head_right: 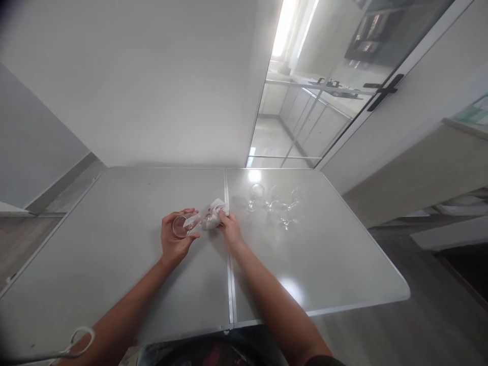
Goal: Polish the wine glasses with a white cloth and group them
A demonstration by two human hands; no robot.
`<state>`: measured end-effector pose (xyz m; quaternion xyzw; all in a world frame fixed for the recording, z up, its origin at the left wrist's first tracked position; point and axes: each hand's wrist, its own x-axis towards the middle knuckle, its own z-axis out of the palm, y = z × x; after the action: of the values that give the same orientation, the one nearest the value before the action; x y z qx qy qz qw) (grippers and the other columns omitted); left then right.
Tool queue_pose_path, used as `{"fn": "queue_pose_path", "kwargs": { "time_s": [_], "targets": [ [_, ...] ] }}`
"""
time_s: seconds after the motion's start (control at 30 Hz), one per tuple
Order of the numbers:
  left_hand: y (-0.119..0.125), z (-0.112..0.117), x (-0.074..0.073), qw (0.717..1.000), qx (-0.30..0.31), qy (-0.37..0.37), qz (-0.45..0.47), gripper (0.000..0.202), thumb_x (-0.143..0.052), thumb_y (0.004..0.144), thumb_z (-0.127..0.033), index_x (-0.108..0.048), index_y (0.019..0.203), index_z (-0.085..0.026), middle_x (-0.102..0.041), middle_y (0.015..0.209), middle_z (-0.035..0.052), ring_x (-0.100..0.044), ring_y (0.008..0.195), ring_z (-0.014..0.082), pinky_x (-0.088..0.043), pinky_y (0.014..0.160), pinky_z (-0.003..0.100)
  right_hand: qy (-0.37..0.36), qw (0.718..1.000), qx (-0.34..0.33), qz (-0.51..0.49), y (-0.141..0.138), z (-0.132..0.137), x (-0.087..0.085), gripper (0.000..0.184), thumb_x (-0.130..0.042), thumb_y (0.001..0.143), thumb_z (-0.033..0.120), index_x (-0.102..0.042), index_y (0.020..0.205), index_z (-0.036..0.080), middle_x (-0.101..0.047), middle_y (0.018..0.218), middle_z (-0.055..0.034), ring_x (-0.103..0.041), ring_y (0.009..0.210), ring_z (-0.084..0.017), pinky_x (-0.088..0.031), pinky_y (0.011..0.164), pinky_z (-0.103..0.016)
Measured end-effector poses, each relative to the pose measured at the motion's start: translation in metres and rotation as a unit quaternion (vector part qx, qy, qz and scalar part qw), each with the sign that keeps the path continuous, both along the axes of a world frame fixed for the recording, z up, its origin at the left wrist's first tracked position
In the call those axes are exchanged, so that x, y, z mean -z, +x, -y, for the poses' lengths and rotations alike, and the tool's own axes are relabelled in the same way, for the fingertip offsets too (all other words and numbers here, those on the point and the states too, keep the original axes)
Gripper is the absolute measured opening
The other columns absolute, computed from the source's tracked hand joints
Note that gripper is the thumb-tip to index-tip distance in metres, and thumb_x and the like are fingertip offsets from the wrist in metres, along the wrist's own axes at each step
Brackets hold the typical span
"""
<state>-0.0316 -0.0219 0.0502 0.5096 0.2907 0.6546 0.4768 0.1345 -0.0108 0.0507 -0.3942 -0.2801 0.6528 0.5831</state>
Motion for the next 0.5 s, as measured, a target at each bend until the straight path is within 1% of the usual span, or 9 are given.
{"fn": "queue_pose_path", "kwargs": {
  "time_s": [0.03,0.07,0.13,0.2,0.3,0.4,0.5],
  "targets": [
    [0.000,0.001,0.001,1.000,-0.005,0.006,-0.007,0.068,-0.095,0.063,-0.025,-0.054,0.117,-0.029,-0.064,0.128,0.0080,-0.064,0.122,0.0279,-0.058,0.098,0.049,0.000,1.000,0.012,0.007,0.000,0.000,-0.001,0.039,-0.074,0.084,0.052,-0.070,0.106,0.020,-0.073,0.109,-0.0108,-0.067,0.099,-0.026,-0.054,0.086,-0.039],
    [0.001,0.002,0.001,1.000,-0.006,0.011,-0.013,0.067,-0.095,0.063,-0.023,-0.054,0.116,-0.030,-0.065,0.128,0.0076,-0.064,0.123,0.0277,-0.059,0.097,0.049,0.002,1.000,0.009,0.010,0.000,0.001,-0.002,0.039,-0.074,0.083,0.051,-0.071,0.106,0.019,-0.073,0.109,-0.0109,-0.067,0.099,-0.026,-0.053,0.086,-0.038],
    [0.001,0.003,0.004,1.000,-0.006,0.023,-0.020,0.067,-0.095,0.063,-0.022,-0.055,0.116,-0.030,-0.066,0.127,0.0074,-0.064,0.123,0.0276,-0.060,0.095,0.048,0.011,0.999,-0.034,0.001,0.000,0.001,-0.002,0.038,-0.076,0.081,0.049,-0.071,0.106,0.019,-0.072,0.109,-0.0103,-0.066,0.099,-0.025,-0.053,0.086,-0.036],
    [0.001,0.004,0.007,0.999,-0.006,0.034,-0.028,0.067,-0.095,0.063,-0.022,-0.055,0.117,-0.029,-0.067,0.126,0.0080,-0.065,0.122,0.0284,-0.061,0.091,0.046,0.019,0.996,-0.083,-0.012,0.000,0.000,0.000,0.038,-0.079,0.079,0.048,-0.072,0.103,0.020,-0.072,0.105,-0.0088,-0.066,0.094,-0.023,-0.053,0.085,-0.035],
    [0.000,0.004,0.013,0.998,0.000,0.055,-0.043,0.074,-0.096,0.061,-0.021,-0.055,0.121,-0.030,-0.067,0.128,0.0091,-0.066,0.121,0.0299,-0.062,0.088,0.045,0.012,0.994,-0.111,-0.002,0.002,-0.003,0.005,0.041,-0.084,0.075,0.050,-0.072,0.097,0.018,-0.071,0.093,-0.0061,-0.063,0.081,-0.019,-0.051,0.076,-0.031],
    [0.001,0.004,0.019,0.996,0.010,0.070,-0.059,0.075,-0.097,0.060,-0.021,-0.056,0.122,-0.030,-0.067,0.128,0.0098,-0.066,0.122,0.0301,-0.063,0.085,0.042,-0.004,0.994,-0.093,0.050,0.005,-0.006,0.011,0.043,-0.086,0.068,0.051,-0.071,0.088,0.016,-0.068,0.081,-0.0040,-0.059,0.072,-0.016,-0.046,0.069,-0.028],
    [0.002,0.004,0.022,0.996,0.017,0.055,-0.073,0.069,-0.095,0.063,-0.021,-0.057,0.120,-0.028,-0.068,0.127,0.0101,-0.066,0.121,0.0299,-0.064,0.085,0.043,-0.012,0.989,-0.047,0.138,0.007,-0.006,0.016,0.038,-0.081,0.071,0.051,-0.068,0.075,0.016,-0.063,0.070,-0.0020,-0.054,0.065,-0.015,-0.041,0.064,-0.027]
  ]
}}
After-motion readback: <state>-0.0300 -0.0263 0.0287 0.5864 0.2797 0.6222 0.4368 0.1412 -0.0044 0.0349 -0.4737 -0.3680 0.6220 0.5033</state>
